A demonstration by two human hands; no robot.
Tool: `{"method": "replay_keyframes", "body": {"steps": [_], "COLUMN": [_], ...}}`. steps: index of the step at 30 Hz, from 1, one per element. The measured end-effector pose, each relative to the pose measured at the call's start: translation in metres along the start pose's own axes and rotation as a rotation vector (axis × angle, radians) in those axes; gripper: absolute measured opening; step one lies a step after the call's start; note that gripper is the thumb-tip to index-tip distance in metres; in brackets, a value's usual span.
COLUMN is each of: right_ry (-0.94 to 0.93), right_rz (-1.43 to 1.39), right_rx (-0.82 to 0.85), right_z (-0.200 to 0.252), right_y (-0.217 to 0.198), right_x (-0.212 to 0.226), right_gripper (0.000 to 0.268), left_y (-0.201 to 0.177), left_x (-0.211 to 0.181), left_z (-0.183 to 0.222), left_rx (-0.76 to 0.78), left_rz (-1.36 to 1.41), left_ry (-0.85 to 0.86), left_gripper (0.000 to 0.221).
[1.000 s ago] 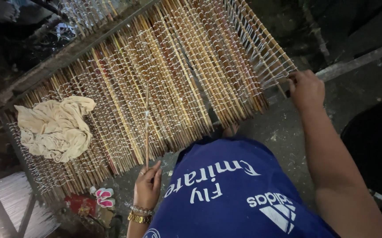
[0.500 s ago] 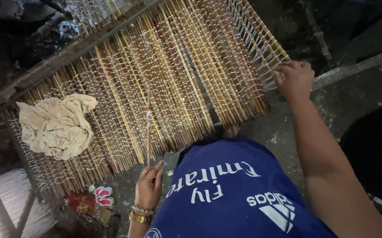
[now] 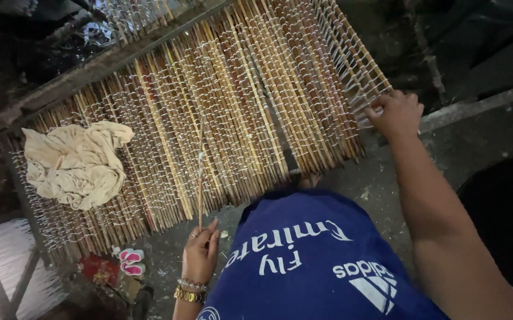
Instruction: The person is manufacturing candles by dipping frames of wicks into a vat of liquid wax and then arranging them on a rack to cool.
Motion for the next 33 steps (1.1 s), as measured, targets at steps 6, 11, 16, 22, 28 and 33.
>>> {"method": "replay_keyframes", "body": {"steps": [6,11,16,22,28,33], "right_ry": [0.012,-0.101,-0.128,-0.007,-0.01,-0.119], "right_rz": [0.04,0.088,0.211,0.386,0.658,0.767], "right_rx": [0.056,-0.345,-0.328,-0.199,-0.561,-0.757], "right_z": [0.015,0.034,0.027,0.04,0.084,0.134], "right_y": [-0.016,-0.046,-0.085,-0.188,-0.292,-0.375], "right_x": [0.0,-0.012,-0.054,-0.112,-0.185,-0.22], "right_gripper": [0.031,0.022,0.022,0.028,0.019,0.01], "left_y": [0.001,-0.004,-0.008,-0.012,-0.022,-0.043], "left_x": [0.006,-0.002,-0.013,-0.035,-0.046,-0.091], "left_z": [-0.002,-0.008,-0.02,-0.046,-0.068,-0.08], "left_rx": [-0.041,-0.083,-0.028,0.047,-0.112,-0.105], "left_rz": [0.006,-0.04,-0.039,-0.012,0.115,0.08], "left_ry": [0.03,0.046,0.012,-0.02,0.154,0.057], "left_gripper": [0.036,0.037,0.042,0.055,0.079,0.09]}}
Point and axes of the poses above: each hand's wrist, its own z-axis away from the middle knuckle, its own y-axis out of the palm, x = y × z, the point moved 6 cm from there along -z, towards the middle knuckle, and after that the axes turned 12 degrees about x, right-handed, at the moved point
